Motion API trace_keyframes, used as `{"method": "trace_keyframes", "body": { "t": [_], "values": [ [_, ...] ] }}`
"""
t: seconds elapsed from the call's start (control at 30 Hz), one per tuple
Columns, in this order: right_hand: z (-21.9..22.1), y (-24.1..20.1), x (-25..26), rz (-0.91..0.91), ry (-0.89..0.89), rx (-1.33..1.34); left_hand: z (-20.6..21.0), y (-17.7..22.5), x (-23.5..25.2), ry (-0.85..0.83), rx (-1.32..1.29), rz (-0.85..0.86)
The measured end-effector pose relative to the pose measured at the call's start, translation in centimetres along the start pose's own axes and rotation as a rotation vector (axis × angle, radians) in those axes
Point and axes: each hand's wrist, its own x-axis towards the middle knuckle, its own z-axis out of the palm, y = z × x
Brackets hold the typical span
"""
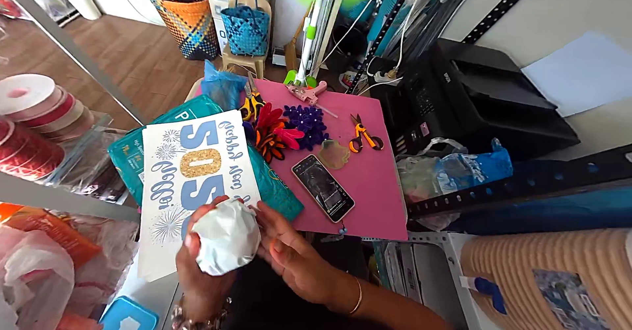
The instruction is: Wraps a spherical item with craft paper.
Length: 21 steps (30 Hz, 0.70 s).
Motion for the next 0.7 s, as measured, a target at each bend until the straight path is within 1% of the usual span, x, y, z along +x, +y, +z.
{"method": "trace_keyframes", "body": {
  "t": [0.03,0.07,0.1,0.17,0.3,0.43,0.57,0.7],
  "values": [
    [0.3,-0.2,-0.1,0.064,-0.019,0.136,-0.4,0.1,-0.3,-0.075,0.216,0.095],
    [0.5,-0.4,-0.2,0.124,0.002,0.26,-0.4,0.3,-0.5,-0.148,0.4,0.188],
    [0.6,-0.6,-0.2,0.173,0.047,0.349,-0.1,0.6,-0.7,-0.207,0.527,0.265],
    [0.7,-0.7,0.0,0.234,0.148,0.428,0.6,0.8,-1.1,-0.293,0.654,0.357],
    [0.8,-0.7,0.3,0.247,0.276,0.368,0.9,0.1,-1.5,-0.449,0.737,0.428],
    [0.0,-0.4,0.1,0.222,0.28,0.299,0.9,-0.5,-1.8,-0.546,0.723,0.43],
    [0.5,0.0,0.0,0.173,0.372,0.274,1.1,-0.5,-2.2,-0.534,0.738,0.418],
    [0.3,-0.3,0.3,0.237,0.372,0.22,1.1,-0.8,-2.6,-0.507,0.755,0.426]
  ]
}}
